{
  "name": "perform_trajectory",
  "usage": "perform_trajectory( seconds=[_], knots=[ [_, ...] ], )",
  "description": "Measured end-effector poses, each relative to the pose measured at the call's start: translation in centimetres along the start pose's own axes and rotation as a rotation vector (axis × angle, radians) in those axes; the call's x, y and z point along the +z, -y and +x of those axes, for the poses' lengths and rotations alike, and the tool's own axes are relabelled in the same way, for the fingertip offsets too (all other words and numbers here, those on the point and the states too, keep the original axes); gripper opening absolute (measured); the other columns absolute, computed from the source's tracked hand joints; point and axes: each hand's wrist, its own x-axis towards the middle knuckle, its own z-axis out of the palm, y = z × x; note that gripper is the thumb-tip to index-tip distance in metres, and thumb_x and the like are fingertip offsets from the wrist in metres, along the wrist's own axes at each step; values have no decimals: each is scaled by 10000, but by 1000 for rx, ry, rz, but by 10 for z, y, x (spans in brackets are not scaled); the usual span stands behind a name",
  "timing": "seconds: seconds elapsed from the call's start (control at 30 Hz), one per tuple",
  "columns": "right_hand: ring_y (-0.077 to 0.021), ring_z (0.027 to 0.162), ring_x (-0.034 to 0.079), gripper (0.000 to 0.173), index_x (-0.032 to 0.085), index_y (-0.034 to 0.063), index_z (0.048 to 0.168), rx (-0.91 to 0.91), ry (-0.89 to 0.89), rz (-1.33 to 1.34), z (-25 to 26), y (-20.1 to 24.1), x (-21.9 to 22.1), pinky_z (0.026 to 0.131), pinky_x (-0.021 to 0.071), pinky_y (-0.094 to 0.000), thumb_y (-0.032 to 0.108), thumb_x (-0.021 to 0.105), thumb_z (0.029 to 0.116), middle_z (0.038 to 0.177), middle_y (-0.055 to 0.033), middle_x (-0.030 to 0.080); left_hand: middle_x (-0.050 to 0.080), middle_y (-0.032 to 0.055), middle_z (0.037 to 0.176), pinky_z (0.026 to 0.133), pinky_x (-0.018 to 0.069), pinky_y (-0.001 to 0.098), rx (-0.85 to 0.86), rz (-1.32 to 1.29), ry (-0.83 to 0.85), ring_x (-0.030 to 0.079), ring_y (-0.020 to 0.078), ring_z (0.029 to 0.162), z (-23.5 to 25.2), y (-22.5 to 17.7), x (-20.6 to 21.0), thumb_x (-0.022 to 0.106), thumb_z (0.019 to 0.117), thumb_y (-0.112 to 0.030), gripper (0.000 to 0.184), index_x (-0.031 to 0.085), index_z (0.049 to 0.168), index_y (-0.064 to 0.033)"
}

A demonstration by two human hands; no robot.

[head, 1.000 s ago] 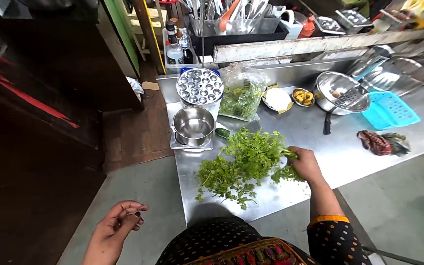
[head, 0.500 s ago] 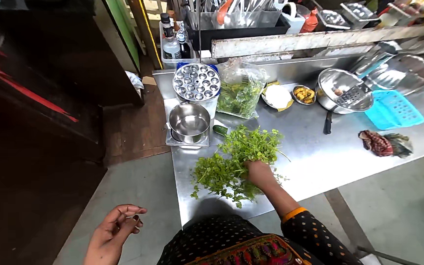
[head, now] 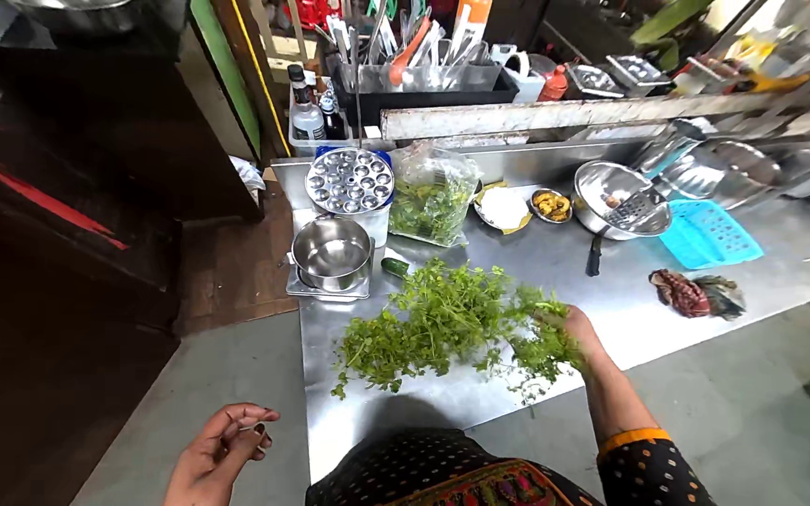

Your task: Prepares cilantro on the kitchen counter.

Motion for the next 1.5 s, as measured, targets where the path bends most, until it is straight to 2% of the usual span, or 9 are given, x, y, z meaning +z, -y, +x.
perform_trajectory(
  seconds=[0.13, 0.3, 0.47, 0.73, 0.97, 1.1, 1.27, 1.4, 1.5],
  knots=[
    [-402, 905, 693, 465, 667, 122, 1354, 64, -107, -498, 7, -77, -19, 804, 542, -642, 199, 781, 910, 1101, -233, 711, 728, 77, 1082, 653, 583, 265, -4, 22, 13, 701, 156, 798, -1, -1, 17, 496, 928, -64, 242, 619, 1136, -56],
    [-321, 848, 709, 88, 774, 103, 988, -210, -110, -487, -1, -62, -36, 771, 545, -630, 125, 773, 903, 892, -137, 742, 728, 79, 1086, 660, 579, 267, -8, 47, 22, 697, 156, 803, -4, -8, 41, 489, 934, -66, 247, 618, 1144, -52],
    [-295, 788, 714, 137, 769, 120, 993, -446, 185, -587, 7, -37, -3, 734, 569, -596, 50, 751, 877, 857, -104, 743, 731, 73, 1062, 662, 574, 265, -9, 65, 22, 694, 156, 791, -8, -15, 72, 483, 923, -81, 243, 634, 1112, -64],
    [-417, 1016, 695, 331, 700, 66, 1158, -188, 402, -917, 9, -49, 108, 830, 561, -638, 206, 770, 867, 1073, -210, 711, 727, 93, 1068, 663, 571, 272, -41, 41, -61, 693, 175, 793, -32, -7, 91, 509, 907, -95, 243, 643, 1107, -62],
    [-402, 916, 685, 443, 704, 4, 949, -32, 421, -788, 41, -39, 79, 783, 545, -640, 403, 820, 796, 943, -216, 691, 726, 110, 1059, 659, 573, 288, -48, 25, -143, 693, 198, 803, -53, 2, 94, 510, 915, -114, 236, 650, 1097, -59],
    [-387, 924, 685, 389, 668, 5, 1176, -49, 464, -466, 65, -25, 46, 836, 542, -630, 297, 743, 930, 1015, -239, 692, 728, 113, 1069, 660, 571, 288, -47, 3, -170, 692, 197, 802, -62, 8, 98, 517, 914, -120, 236, 652, 1097, -59],
    [-300, 1133, 666, 665, 591, 162, 1400, -220, 521, -229, 66, 28, 14, 952, 557, -560, 183, 883, 803, 1279, -163, 667, 731, 94, 1062, 654, 568, 281, -73, 10, -198, 692, 191, 791, -66, 8, 103, 529, 904, -134, 234, 658, 1090, -74],
    [-202, 1031, 713, 445, 581, 126, 1430, -333, 573, -88, 61, 52, 11, 912, 595, -413, 66, 633, 992, 1202, -103, 725, 731, 93, 1056, 657, 573, 289, -65, 13, -202, 692, 195, 788, -63, 5, 106, 543, 906, -150, 232, 663, 1091, -78],
    [-330, 1121, 681, 352, 630, 82, 1370, -383, 439, -436, 67, 44, 21, 992, 516, -587, 112, 599, 1021, 1188, -173, 717, 733, 97, 1052, 661, 568, 287, -53, 19, -192, 692, 198, 793, -61, 2, 109, 540, 902, -147, 235, 666, 1087, -76]
  ],
)
